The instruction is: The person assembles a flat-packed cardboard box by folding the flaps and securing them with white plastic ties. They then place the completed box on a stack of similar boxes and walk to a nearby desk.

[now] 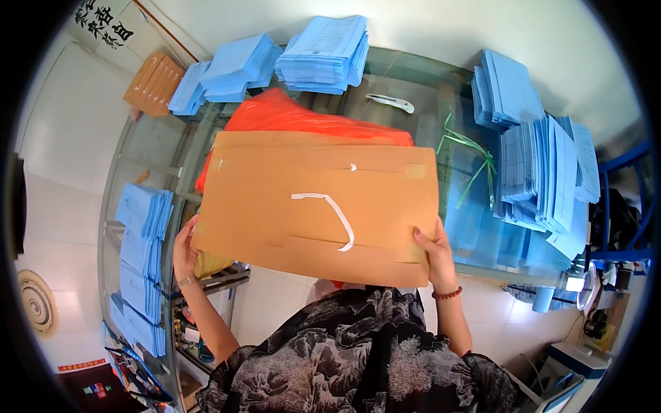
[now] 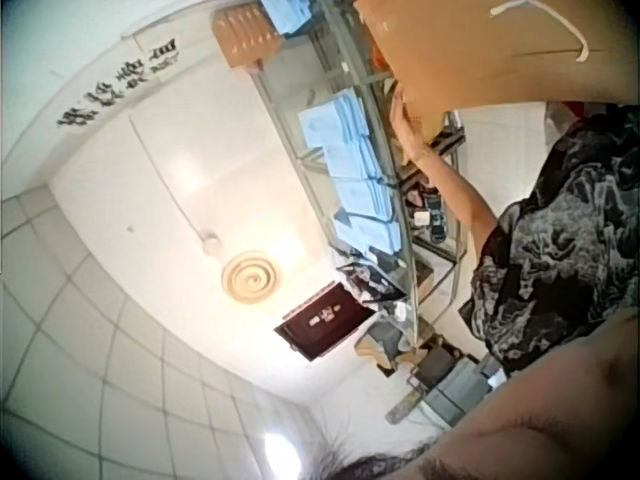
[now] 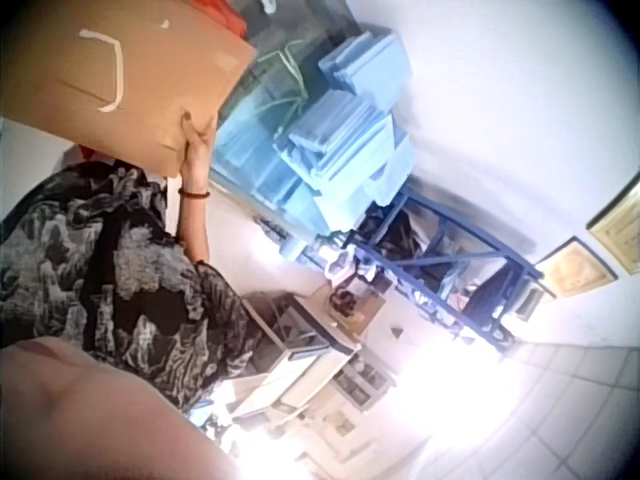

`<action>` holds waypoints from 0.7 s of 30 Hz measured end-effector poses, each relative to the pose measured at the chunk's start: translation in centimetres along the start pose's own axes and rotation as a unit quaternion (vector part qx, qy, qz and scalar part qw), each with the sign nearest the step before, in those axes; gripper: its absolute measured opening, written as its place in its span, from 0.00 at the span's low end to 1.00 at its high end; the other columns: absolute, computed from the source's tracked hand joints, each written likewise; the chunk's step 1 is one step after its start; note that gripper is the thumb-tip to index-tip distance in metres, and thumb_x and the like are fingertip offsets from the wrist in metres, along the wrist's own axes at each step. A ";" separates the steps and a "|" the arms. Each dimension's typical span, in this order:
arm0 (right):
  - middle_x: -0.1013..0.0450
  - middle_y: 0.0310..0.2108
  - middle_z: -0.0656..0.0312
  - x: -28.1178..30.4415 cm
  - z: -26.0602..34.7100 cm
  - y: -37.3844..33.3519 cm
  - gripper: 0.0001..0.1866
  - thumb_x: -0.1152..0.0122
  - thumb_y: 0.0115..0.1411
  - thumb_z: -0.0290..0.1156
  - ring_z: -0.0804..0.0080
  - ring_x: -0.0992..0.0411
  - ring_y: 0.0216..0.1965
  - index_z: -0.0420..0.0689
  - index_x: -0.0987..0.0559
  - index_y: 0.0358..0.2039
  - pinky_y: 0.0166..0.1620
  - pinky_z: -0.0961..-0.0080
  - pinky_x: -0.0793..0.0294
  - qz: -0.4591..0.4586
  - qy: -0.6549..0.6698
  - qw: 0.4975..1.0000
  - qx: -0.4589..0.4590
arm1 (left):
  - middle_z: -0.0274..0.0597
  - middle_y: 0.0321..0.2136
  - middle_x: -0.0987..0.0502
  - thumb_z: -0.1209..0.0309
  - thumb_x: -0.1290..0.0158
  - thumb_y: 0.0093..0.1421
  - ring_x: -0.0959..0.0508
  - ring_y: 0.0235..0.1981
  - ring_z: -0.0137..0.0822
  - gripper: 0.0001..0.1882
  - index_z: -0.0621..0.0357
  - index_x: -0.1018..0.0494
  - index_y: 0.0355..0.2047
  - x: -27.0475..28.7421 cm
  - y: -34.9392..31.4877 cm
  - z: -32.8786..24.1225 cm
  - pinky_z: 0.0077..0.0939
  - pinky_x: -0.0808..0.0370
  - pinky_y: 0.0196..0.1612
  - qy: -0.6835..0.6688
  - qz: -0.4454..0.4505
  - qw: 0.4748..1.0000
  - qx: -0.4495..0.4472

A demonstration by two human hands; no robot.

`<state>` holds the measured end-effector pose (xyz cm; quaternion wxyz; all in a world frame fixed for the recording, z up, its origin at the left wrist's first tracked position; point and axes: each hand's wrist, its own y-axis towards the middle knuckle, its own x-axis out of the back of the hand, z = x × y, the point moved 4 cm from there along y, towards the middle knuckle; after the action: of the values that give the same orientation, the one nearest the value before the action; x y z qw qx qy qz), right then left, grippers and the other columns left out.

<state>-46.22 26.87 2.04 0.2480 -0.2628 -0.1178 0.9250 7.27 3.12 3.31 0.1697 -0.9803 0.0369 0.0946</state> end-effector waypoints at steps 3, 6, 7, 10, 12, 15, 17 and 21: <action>0.31 0.61 0.59 1.3 0.7 0.0 0.34 0.40 0.63 0.21 0.70 0.32 0.60 0.42 0.40 0.68 0.62 0.73 0.33 0.027 0.007 1.000 0.007 | 0.43 0.54 0.23 0.69 0.53 0.69 0.21 0.50 0.31 0.24 0.67 0.35 0.63 -0.4 -1.4 0.8 0.25 0.23 0.51 -0.065 0.014 0.997 -0.034; 0.31 0.61 0.59 3.8 0.4 0.0 0.34 0.40 0.63 0.21 0.70 0.32 0.60 0.43 0.41 0.68 0.62 0.72 0.32 0.024 -0.013 1.000 0.013 | 0.46 0.57 0.26 0.70 0.52 0.68 0.20 0.48 0.29 0.27 0.65 0.38 0.66 -2.1 -2.1 1.5 0.20 0.21 0.44 -0.032 0.007 0.999 -0.037; 0.31 0.61 0.59 5.0 0.2 0.0 0.34 0.41 0.64 0.21 0.69 0.31 0.60 0.43 0.41 0.68 0.61 0.71 0.31 0.018 -0.019 0.999 0.020 | 0.47 0.58 0.26 0.70 0.52 0.68 0.19 0.47 0.28 0.28 0.63 0.39 0.67 -2.6 -2.0 1.7 0.18 0.20 0.39 -0.009 0.004 0.999 -0.031; 0.31 0.61 0.59 6.7 0.2 -0.2 0.37 0.36 0.61 0.22 0.67 0.32 0.61 0.44 0.41 0.68 0.63 0.70 0.32 0.026 0.030 0.998 0.044 | 0.40 0.53 0.23 0.76 0.54 0.69 0.25 0.33 0.17 0.29 0.59 0.43 0.70 -2.8 -3.2 1.0 0.10 0.26 0.34 -0.001 0.052 0.998 -0.026; 0.31 0.62 0.60 7.2 0.2 -0.2 0.40 0.33 0.58 0.23 0.67 0.32 0.61 0.43 0.40 0.68 0.63 0.69 0.33 0.022 0.039 0.998 0.054 | 0.40 0.48 0.21 0.75 0.54 0.69 0.27 0.29 0.16 0.29 0.58 0.44 0.70 -3.6 -4.0 0.6 0.11 0.29 0.30 0.011 0.013 0.998 -0.061; 0.31 0.62 0.60 7.1 0.2 0.5 0.40 0.32 0.57 0.24 0.67 0.31 0.60 0.42 0.40 0.68 0.63 0.69 0.33 0.022 0.056 0.994 0.094 | 0.41 0.48 0.21 0.75 0.54 0.70 0.27 0.29 0.16 0.29 0.57 0.44 0.71 -3.4 -4.3 1.3 0.11 0.30 0.29 -0.011 0.008 1.000 0.026; 0.31 0.61 0.59 6.9 1.0 1.0 0.40 0.31 0.57 0.24 0.68 0.31 0.59 0.41 0.40 0.68 0.63 0.70 0.33 0.027 0.053 0.992 0.114 | 0.38 0.45 0.20 0.74 0.53 0.70 0.26 0.29 0.16 0.26 0.60 0.40 0.67 -3.8 -4.5 1.8 0.11 0.29 0.29 0.014 0.011 0.998 0.056; 0.30 0.61 0.59 6.3 3.0 1.0 0.40 0.30 0.56 0.25 0.69 0.31 0.59 0.41 0.39 0.67 0.63 0.71 0.33 0.042 0.038 0.989 0.134 | 0.27 0.34 0.20 0.72 0.48 0.68 0.25 0.27 0.15 0.14 0.64 0.25 0.51 -1.7 -3.3 3.4 0.09 0.32 0.28 0.089 0.042 0.993 0.069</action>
<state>-52.95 29.02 1.48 0.2464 -0.2668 0.0283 0.9313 5.40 7.43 1.59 0.2285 -0.9683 0.1000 0.0112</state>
